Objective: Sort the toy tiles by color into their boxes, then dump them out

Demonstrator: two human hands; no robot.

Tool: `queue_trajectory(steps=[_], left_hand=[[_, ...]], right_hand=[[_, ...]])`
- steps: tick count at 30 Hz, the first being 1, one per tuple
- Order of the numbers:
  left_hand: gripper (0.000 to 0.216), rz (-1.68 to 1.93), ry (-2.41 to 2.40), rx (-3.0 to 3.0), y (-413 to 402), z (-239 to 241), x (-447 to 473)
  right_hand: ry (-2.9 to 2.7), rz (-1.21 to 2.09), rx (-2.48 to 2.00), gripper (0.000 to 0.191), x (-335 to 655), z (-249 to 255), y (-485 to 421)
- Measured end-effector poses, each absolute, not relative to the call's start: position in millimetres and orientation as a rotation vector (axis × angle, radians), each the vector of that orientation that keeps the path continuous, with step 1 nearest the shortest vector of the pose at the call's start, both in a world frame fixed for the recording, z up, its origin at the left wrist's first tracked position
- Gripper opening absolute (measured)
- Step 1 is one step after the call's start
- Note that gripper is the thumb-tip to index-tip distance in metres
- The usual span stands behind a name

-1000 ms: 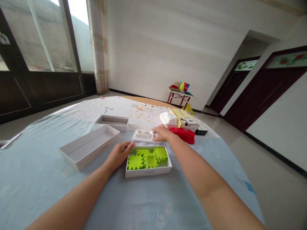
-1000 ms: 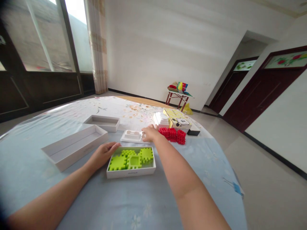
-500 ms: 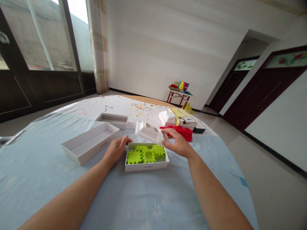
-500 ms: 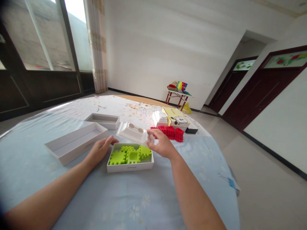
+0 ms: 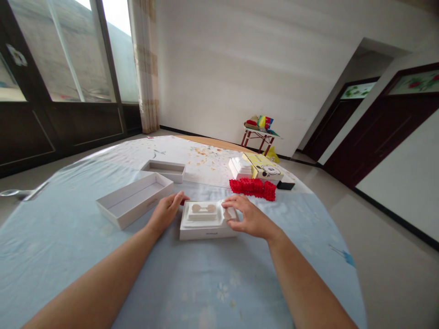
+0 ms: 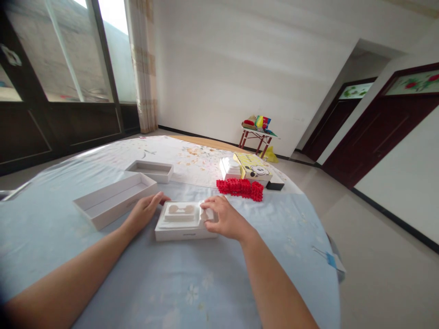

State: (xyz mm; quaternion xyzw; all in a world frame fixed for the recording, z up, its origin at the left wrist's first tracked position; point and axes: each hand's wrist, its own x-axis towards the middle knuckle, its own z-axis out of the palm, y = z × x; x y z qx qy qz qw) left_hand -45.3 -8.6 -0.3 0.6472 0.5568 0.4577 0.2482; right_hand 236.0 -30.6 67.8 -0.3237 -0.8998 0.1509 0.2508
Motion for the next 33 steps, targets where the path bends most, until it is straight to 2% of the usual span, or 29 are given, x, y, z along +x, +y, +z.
queue_trajectory(steps=[13, 28, 30, 33], left_hand=[[0.046, 1.05, 1.431, 1.9, -20, 19, -41], [0.044, 0.966, 1.339, 1.962, -12, 8, -48], [0.043, 0.972, 1.351, 1.968, -12, 8, -48], [0.042, 0.997, 1.363, 1.97, -14, 9, -47]], right_hand=[[-2.432, 0.469, -0.905, 0.046, 240, 63, -26], [-2.441, 0.513, -0.866, 0.047, 244, 64, -23], [-2.432, 0.55, -0.881, 0.053, 247, 67, -23], [-2.36, 0.606, -0.947, 0.073, 254, 72, -23]])
